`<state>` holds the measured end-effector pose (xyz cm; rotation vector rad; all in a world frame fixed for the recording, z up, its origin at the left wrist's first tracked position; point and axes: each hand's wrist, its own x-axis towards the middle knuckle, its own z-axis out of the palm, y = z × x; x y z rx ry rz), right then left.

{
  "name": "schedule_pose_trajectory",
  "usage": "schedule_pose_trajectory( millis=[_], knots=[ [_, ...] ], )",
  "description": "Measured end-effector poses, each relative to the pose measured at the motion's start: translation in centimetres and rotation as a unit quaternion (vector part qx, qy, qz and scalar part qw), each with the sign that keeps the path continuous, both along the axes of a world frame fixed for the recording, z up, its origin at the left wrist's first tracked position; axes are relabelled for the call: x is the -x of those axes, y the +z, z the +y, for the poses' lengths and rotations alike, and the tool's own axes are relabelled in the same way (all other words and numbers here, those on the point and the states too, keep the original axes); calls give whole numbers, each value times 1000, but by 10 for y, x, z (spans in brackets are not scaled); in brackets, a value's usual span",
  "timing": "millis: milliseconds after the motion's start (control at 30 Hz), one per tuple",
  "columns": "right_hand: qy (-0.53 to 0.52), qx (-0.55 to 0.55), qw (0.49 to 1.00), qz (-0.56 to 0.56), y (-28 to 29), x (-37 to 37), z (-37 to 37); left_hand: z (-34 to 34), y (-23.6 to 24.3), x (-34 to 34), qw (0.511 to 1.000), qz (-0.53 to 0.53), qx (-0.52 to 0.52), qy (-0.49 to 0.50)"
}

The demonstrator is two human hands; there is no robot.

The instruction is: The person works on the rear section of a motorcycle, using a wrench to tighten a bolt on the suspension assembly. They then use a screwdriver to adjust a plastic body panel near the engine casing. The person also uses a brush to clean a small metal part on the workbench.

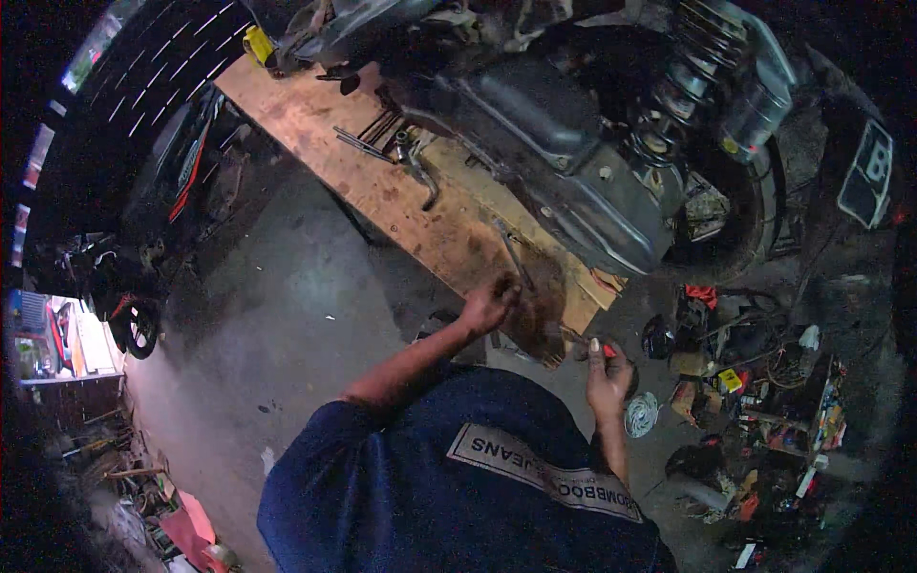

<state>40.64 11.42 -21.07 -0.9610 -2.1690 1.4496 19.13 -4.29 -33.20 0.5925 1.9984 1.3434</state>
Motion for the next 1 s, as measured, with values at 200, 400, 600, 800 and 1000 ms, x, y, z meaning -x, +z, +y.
schedule_pose_trajectory(
  millis=[200, 400, 600, 800, 1000],
  knots=[
    [54, 10, 997, -47, 34, 66, -36, -21, 10, 3, 985, -48, -154, -61],
    [105, -9, 992, -73, -2, 96, -64, -55, 7, 35, 983, 36, -101, -149],
    [68, 35, 995, -58, 10, 135, -93, -87, 22, 87, 976, 105, -84, -170],
    [83, 1, 996, -40, 12, 151, -96, -88, 11, 108, 985, 66, -116, -106],
    [116, -60, 990, -53, 27, 151, -103, -100, 29, 96, 991, 67, -69, -93]
  ],
)
